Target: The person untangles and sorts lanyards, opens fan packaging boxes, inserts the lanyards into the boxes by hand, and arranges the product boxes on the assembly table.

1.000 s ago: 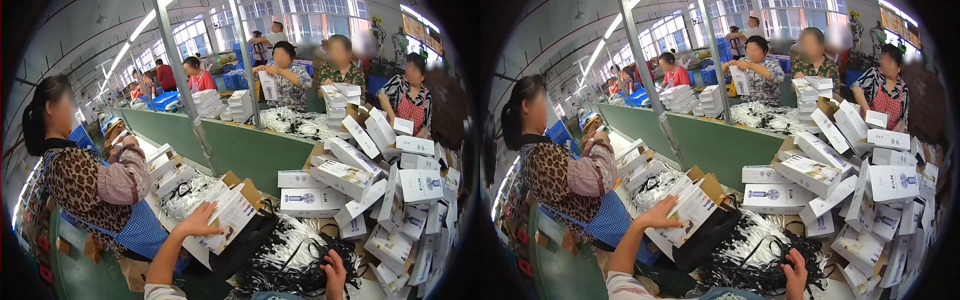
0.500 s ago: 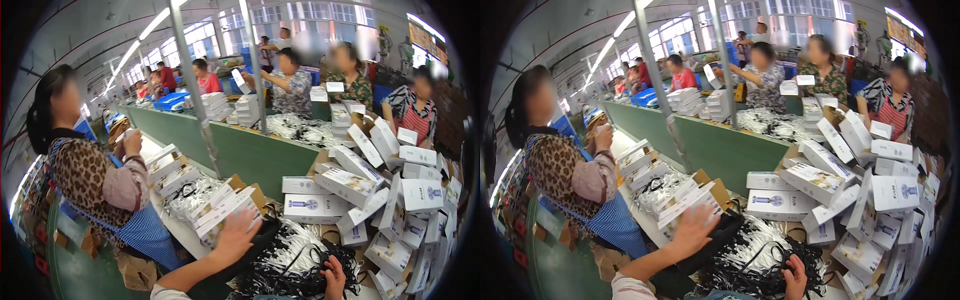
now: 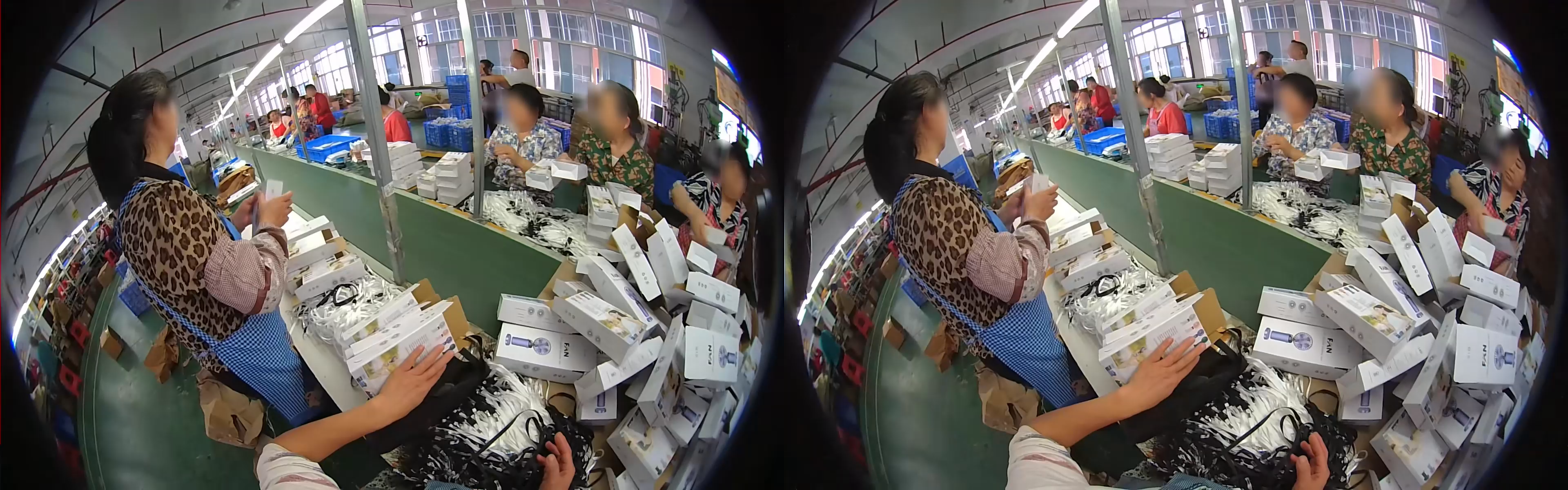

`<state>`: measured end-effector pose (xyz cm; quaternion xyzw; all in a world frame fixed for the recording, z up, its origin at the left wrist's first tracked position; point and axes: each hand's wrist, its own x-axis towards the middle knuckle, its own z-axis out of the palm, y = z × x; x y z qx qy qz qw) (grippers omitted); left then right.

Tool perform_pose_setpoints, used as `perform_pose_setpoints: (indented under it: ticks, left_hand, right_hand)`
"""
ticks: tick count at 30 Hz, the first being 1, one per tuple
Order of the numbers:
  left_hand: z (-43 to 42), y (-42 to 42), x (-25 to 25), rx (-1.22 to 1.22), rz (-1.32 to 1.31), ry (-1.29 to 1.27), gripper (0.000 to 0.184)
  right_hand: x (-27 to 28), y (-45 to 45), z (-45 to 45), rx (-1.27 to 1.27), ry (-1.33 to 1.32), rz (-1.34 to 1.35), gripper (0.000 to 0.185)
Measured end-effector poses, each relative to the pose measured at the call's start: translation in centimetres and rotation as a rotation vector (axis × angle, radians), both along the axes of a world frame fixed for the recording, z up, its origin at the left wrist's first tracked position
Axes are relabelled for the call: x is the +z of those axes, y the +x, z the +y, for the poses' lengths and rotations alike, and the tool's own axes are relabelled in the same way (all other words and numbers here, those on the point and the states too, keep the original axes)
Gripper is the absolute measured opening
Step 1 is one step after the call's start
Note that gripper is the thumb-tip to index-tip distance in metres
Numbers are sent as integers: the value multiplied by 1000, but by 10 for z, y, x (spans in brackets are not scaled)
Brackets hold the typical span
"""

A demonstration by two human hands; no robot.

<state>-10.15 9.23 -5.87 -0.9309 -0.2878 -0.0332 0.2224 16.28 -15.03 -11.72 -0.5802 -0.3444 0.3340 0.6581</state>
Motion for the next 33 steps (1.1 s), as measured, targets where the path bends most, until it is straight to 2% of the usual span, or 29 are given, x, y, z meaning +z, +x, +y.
perform_pose_setpoints:
  ticks: [8, 17, 23, 25, 27, 29, 31, 33]
  left_hand:
    - [-3, -9, 3, -16, 42, 52, 51]
    - [-15, -5, -3, -45, -31, -50, 47]
    - [-31, 7, 0, -118, -211, -175, 41]
    - [-36, 16, -1, -222, -320, -279, 42]
    - [-42, 28, -13, -251, -364, -293, 41]
    - [-50, 43, -27, -279, -508, -458, 40]
    - [-58, 54, -43, -303, -491, -488, 39]
    - [-63, 64, -53, -266, -615, -603, 41]
  right_hand:
    - [5, -1, 1, 14, -23, 18, 43]
    - [3, -1, 1, 6, -37, 33, 42]
    - [9, -5, 3, -8, -24, 22, 42]
    - [9, -6, 4, -11, -27, 43, 42]
    - [4, -4, 4, -5, -17, 3, 41]
    - [-2, -3, 3, 1, -20, -6, 41]
    - [-3, -1, 4, -3, -26, -18, 41]
    - [-4, -2, 3, -3, -14, -26, 41]
